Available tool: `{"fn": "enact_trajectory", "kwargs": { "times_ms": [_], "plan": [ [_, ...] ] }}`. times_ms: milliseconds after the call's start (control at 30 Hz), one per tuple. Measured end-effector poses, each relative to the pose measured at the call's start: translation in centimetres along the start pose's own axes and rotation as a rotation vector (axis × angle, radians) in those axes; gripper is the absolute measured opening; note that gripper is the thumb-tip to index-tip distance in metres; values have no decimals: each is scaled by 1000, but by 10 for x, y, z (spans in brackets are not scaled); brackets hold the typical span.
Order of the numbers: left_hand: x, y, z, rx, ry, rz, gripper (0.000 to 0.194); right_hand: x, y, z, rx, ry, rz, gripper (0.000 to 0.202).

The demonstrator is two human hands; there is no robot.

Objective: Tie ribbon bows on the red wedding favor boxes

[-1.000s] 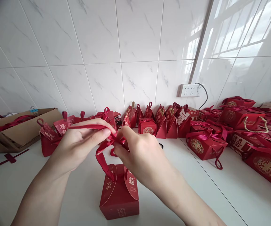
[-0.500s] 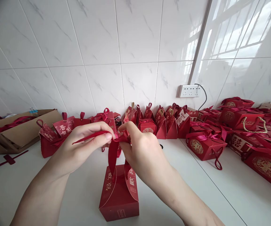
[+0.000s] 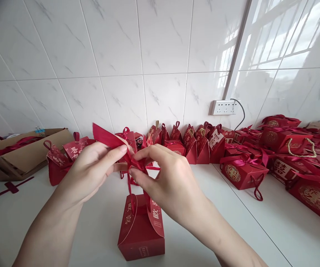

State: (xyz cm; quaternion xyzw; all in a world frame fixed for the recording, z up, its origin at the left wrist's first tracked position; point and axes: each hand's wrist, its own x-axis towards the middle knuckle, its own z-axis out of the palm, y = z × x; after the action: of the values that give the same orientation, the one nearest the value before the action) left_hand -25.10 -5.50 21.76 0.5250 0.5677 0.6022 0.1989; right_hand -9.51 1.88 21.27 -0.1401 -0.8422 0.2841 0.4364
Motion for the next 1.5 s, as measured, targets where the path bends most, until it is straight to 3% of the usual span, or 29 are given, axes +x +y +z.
{"fn": "enact_trajectory", "kwargs": {
  "times_ms": [167, 400, 600, 867, 1067, 1233, 1500],
  "plan": [
    [1, -4, 0, -46, -35, -41, 33, -2, 0, -3, 72, 10, 2, 10],
    [-1, -2, 5, -154, -94, 9, 25, -3, 6, 2, 102, 214, -92, 27],
    [-5, 2, 8, -211, -177, 71, 17, -4, 7, 3, 172, 309, -105, 35],
    [-5, 2, 9, -37, -153, 66, 26, -3, 5, 2, 279, 309, -65, 29],
    [-6, 2, 9, 53, -209, 10, 40, -2, 4, 0, 307, 303, -45, 25],
    [-7, 7, 10, 35, -273, 71, 26, -2, 3, 0, 315, 312, -68, 21],
    [-5, 4, 10, -155, -354, -73, 13, -1, 2, 0, 326, 350, -53, 21]
  ]
}}
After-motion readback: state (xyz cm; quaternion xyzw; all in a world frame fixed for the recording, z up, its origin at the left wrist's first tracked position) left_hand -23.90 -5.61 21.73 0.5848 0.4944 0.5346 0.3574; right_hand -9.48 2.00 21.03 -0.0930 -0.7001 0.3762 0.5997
